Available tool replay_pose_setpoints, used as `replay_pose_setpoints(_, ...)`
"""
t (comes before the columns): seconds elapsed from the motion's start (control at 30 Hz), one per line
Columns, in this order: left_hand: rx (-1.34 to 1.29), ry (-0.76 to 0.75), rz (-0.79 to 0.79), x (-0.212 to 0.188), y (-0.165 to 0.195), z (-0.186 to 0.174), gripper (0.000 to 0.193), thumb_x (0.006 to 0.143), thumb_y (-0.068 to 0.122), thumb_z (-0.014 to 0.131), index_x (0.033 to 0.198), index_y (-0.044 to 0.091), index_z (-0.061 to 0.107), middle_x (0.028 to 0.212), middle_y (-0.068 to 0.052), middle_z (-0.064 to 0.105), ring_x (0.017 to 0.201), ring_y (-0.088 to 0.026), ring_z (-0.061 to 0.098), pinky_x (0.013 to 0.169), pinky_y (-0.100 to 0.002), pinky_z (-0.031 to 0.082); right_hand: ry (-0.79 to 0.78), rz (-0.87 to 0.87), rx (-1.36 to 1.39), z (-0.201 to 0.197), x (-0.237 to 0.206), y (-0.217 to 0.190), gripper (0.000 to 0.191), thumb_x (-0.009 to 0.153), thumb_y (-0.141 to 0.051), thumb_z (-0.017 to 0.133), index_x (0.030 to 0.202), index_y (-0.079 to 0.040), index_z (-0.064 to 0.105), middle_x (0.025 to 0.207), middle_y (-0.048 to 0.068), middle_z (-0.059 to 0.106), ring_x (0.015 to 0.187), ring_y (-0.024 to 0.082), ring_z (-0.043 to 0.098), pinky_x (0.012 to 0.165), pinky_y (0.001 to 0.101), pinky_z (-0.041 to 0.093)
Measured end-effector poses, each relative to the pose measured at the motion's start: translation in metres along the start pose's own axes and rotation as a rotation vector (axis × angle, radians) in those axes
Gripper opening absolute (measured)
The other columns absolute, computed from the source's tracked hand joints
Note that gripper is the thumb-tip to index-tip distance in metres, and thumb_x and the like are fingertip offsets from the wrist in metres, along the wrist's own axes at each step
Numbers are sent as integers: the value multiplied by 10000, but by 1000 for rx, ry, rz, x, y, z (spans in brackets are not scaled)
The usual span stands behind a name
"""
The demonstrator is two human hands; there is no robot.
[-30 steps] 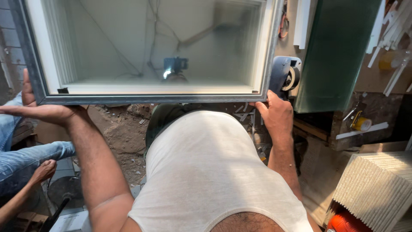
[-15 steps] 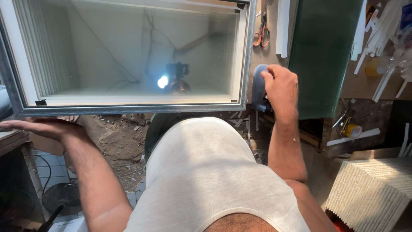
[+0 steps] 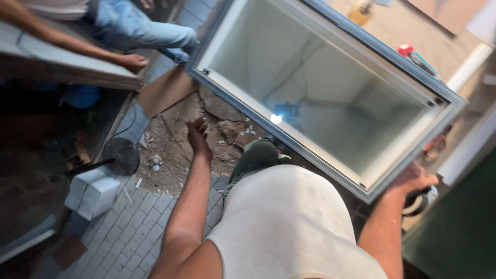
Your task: The person assembles a window frame by inserting a glass pane into a metal frame and securing it with white plastic corner clips. They repeatedly adjust the frame and clips to ensure a snug fit.
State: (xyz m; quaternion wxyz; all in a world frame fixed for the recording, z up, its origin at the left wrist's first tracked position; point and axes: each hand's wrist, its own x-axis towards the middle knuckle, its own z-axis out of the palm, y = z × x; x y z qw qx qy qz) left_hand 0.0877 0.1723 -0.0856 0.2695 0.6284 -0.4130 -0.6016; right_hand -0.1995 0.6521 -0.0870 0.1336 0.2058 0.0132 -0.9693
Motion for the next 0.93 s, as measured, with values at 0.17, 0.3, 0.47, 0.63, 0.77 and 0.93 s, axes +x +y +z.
replay_pose_setpoints(0.17, -118, -21, 72, 3, 20, -15, 628, 1070, 599, 430, 1140, 39, 707, 1070, -64, 712, 968, -176, 633, 880, -346, 475, -93, 152, 1140, 17, -11, 41, 938, 997, -811, 408, 1443, 4, 542, 1371, 261, 555, 1348, 496, 484, 1215, 668, 124)
replay_pose_setpoints(0.3, -124, -56, 88, 11, 37, -10, 574, 1037, 551, 418, 1157, 77, 720, 1075, -36, 723, 940, -159, 628, 861, -343, 496, -325, 364, 2712, 21, -16, 48, 530, 1160, -609, 560, 1160, -133, 792, 988, 140, 743, 1224, 505, 577, 1125, 792, -19)
replay_pose_setpoints(0.47, -155, 69, 196, 36, 59, -8, 594, 1056, 560, 438, 1147, 39, 709, 1067, -67, 730, 973, -165, 667, 897, -331, 534, -462, 472, 2882, 19, -25, 51, 461, 1099, -483, 597, 1041, -62, 776, 891, 143, 723, 1095, 430, 592, 1030, 673, 123)
replay_pose_setpoints(0.63, -106, 257, 567, 62, 114, -1, 548, 1094, 503, 435, 1088, 26, 706, 1053, -76, 692, 957, -180, 619, 892, -336, 518, -604, 934, 3170, 27, -57, 47, 275, 1041, -258, 678, 1003, 12, 715, 915, 140, 723, 942, 295, 642, 880, 464, 381)
replay_pose_setpoints(0.77, 5, 125, 882, 69, 137, 6, 462, 1136, 428, 435, 1107, 23, 657, 1101, -63, 618, 1031, -164, 621, 947, -335, 535, -368, 1251, 3402, 44, -80, 45, 154, 1026, -83, 696, 1008, 66, 665, 954, 132, 719, 866, 201, 672, 787, 314, 534)
replay_pose_setpoints(0.93, -91, -381, 935, 70, 95, 45, 364, 1157, 407, 510, 1123, 64, 629, 1110, -62, 682, 1041, -169, 645, 961, -354, 555, 30, 1514, 3415, 69, -119, 108, 122, 1096, -10, 597, 1121, 92, 659, 1041, 156, 717, 943, 214, 690, 908, 319, 561)
